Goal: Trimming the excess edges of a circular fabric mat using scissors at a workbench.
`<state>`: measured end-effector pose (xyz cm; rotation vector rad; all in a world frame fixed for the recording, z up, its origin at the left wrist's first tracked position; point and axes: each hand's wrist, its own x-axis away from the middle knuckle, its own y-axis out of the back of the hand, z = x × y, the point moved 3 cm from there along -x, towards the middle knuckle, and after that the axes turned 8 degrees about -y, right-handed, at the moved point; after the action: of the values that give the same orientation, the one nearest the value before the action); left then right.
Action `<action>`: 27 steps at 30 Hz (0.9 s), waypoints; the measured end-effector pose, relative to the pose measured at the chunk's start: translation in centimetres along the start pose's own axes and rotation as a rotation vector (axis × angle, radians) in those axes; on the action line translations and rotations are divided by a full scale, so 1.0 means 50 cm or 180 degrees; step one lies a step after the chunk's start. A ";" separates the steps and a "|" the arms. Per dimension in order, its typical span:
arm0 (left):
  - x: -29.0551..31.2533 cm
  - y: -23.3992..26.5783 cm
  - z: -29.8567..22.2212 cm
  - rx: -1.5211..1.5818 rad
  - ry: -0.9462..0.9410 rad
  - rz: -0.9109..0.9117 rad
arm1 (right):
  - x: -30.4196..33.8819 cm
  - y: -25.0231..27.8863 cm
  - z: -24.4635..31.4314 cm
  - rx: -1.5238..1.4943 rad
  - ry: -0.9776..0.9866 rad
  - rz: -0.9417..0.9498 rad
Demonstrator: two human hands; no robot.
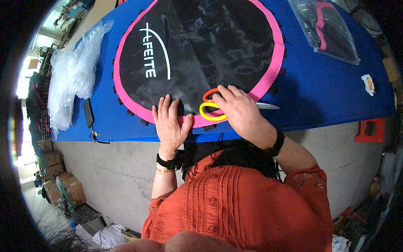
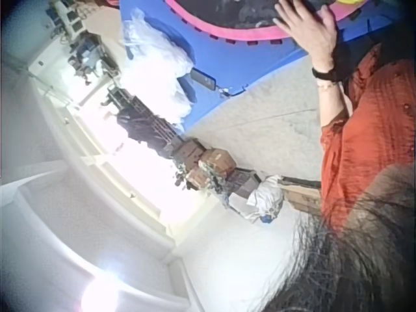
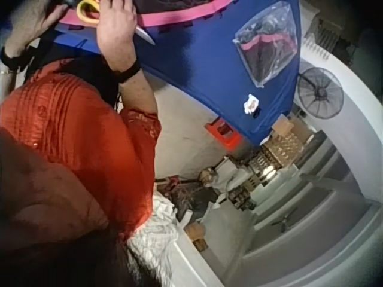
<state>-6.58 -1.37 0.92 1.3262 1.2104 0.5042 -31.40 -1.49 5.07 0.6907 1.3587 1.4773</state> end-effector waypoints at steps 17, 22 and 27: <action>0.001 -0.005 0.003 0.0025 0.0024 0.0045 | -0.033 -0.009 -0.007 -0.0109 -0.0204 0.0110; 0.000 0.001 0.000 0.0014 0.0000 0.0023 | -0.031 -0.001 -0.004 -0.0135 -0.0223 0.0130; 0.001 0.001 0.000 -0.0002 0.0003 0.0014 | -0.046 -0.014 -0.012 -0.0076 -0.0170 0.0001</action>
<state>-6.54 -1.33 0.93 1.3286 1.2082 0.5083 -30.91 -3.89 4.70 0.7102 1.2986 1.4630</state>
